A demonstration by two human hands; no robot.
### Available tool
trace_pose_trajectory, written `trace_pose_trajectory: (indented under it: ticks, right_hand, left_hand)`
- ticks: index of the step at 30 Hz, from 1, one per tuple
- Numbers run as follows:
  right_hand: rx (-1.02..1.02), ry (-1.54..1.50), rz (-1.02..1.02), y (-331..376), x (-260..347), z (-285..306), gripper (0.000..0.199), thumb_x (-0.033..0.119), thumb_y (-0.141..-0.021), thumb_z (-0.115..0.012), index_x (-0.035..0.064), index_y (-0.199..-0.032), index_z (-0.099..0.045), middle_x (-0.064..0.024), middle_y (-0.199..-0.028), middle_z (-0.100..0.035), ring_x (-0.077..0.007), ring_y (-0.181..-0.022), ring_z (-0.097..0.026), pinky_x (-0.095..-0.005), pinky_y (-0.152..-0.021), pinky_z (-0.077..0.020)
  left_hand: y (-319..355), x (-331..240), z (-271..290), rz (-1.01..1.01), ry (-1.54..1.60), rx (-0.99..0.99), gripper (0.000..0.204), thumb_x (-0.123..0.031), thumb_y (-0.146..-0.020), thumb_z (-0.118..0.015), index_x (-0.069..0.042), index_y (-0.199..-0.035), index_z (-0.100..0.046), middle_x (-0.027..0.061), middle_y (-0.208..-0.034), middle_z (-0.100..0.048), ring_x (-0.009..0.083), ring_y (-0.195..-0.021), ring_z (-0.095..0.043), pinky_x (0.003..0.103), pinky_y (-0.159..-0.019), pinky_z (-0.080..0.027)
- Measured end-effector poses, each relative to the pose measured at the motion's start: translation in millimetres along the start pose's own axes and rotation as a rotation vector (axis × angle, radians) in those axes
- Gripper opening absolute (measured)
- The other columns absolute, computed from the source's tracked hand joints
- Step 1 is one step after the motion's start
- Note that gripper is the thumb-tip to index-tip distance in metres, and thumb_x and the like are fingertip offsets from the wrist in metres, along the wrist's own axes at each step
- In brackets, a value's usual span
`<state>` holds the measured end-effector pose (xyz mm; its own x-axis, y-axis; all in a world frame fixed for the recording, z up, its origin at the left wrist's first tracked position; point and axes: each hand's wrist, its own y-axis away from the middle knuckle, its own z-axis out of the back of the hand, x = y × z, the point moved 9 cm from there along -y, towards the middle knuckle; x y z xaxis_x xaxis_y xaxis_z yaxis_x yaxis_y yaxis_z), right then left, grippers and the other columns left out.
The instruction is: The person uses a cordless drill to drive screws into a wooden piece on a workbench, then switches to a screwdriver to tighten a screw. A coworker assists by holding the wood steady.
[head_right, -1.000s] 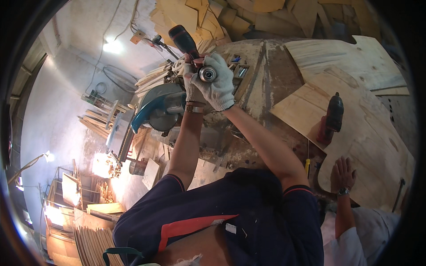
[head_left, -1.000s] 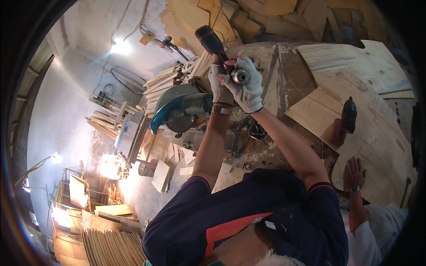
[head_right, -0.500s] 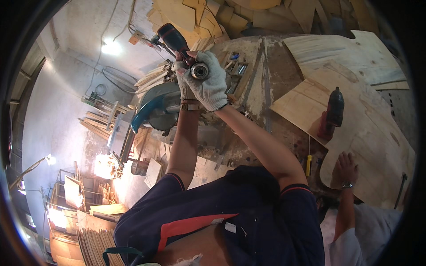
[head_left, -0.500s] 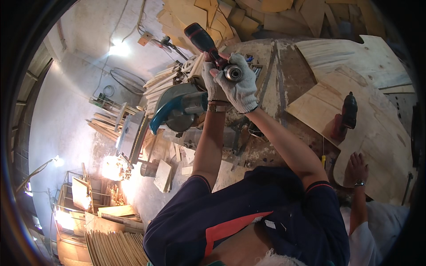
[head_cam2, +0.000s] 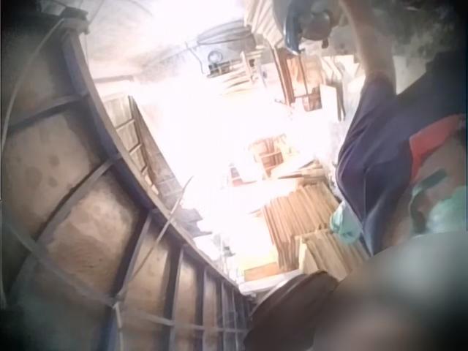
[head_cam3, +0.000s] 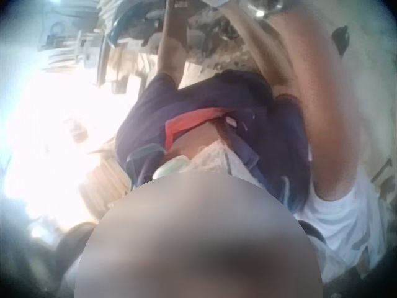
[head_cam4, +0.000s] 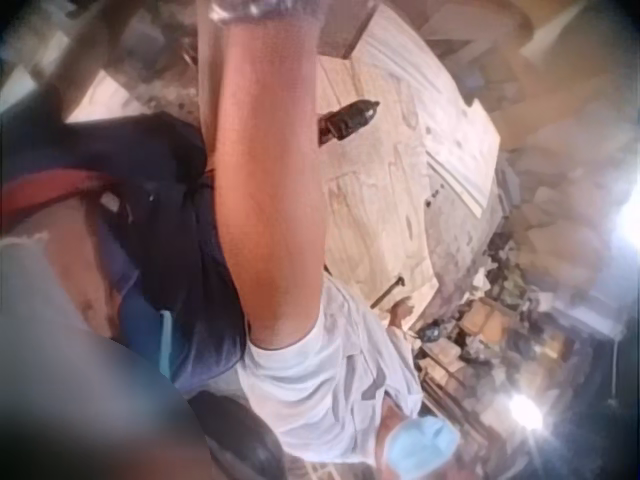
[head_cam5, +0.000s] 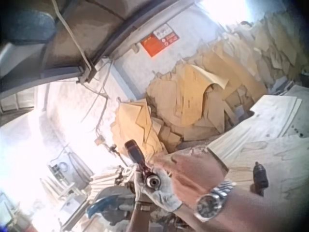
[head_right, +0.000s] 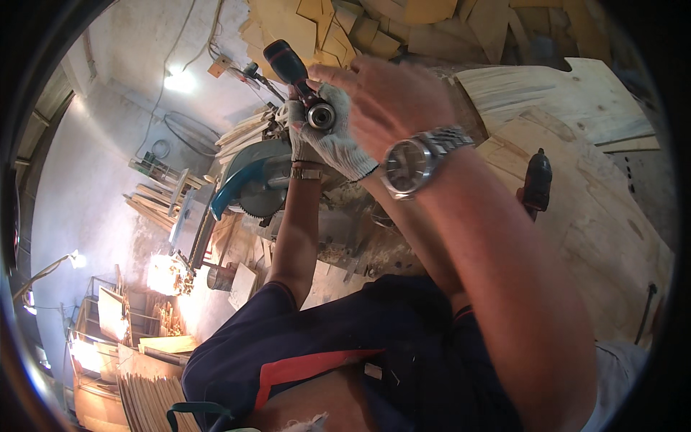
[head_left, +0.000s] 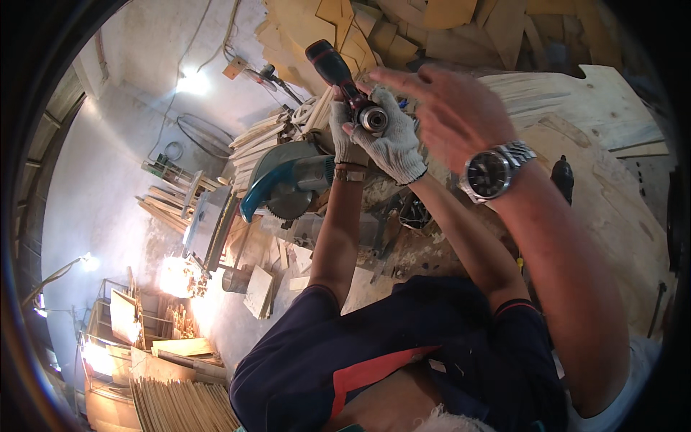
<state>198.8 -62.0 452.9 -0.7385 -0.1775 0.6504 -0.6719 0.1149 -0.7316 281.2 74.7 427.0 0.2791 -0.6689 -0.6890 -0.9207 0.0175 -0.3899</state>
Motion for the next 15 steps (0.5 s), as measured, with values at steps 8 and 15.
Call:
trace_pose_trajectory:
  ticks: [8,15]
  right_hand:
    - [0.057,0.000,-0.079,6.1,-12.1,-1.2,0.069,0.014,-0.085,-0.087,0.0103,-0.146,-0.055,-0.0101,-0.129,-0.065,-0.0196,-0.113,-0.064,-0.0323,-0.098,-0.0541]
    - [-0.021,-0.201,-0.266,23.2,-27.5,14.5,0.065,0.006,-0.086,-0.084,0.0067,-0.144,-0.055,-0.0090,-0.128,-0.065,-0.0168,-0.112,-0.062,-0.0297,-0.097,-0.0544]
  left_hand:
    - [9.7,13.3,-13.2,0.077,0.075,0.039,0.040,-0.049,-0.106,-0.060,-0.010,-0.117,-0.060,0.0096,-0.102,-0.069,0.0222,-0.091,-0.070,0.037,-0.073,-0.061]
    - [19.2,-7.2,8.5,-0.240,-0.187,-0.150,0.033,-0.038,-0.105,-0.066,-0.008,-0.117,-0.062,0.0045,-0.096,-0.067,0.0142,-0.079,-0.067,0.029,-0.067,-0.057]
